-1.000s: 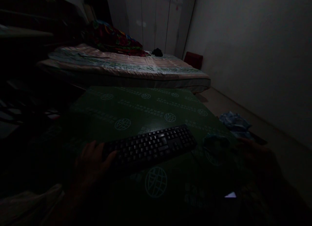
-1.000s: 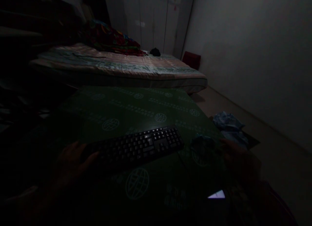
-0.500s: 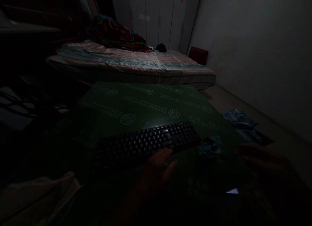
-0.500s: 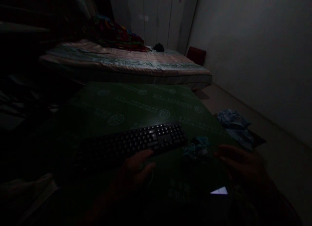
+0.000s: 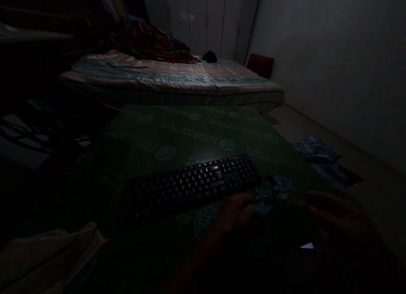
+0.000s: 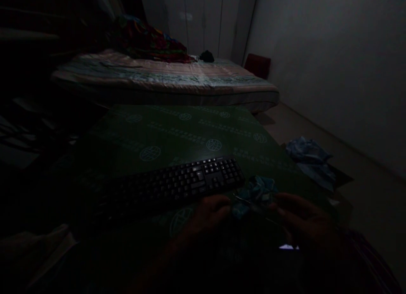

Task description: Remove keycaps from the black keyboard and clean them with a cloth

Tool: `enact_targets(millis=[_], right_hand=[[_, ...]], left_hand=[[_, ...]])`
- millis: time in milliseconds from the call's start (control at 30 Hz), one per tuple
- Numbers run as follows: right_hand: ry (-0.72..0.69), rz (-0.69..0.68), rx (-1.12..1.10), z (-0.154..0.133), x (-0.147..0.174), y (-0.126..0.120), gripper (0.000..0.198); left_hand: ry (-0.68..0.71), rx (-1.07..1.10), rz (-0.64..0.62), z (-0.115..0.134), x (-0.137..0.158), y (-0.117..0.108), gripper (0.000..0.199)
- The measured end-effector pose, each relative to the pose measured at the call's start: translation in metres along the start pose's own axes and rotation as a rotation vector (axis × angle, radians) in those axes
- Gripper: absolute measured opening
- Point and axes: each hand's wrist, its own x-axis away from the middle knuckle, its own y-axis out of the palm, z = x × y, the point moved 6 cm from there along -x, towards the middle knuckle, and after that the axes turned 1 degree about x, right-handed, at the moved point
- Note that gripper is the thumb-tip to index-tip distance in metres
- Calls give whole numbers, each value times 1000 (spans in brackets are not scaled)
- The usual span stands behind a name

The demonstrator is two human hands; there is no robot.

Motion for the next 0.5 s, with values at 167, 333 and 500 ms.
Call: enact_targets(millis=[167,333,500], right_hand=[[31,-82,-86,0,8,44,43],[-32,-255,20,-9,12,92,34],[-349,-493,200,-35,20,139,22]], left_hand=[[-124,412,33,2,22,-27,31],[-152,529,188,1,43,-63,24],[-135,472,316,5,61,-96,21]])
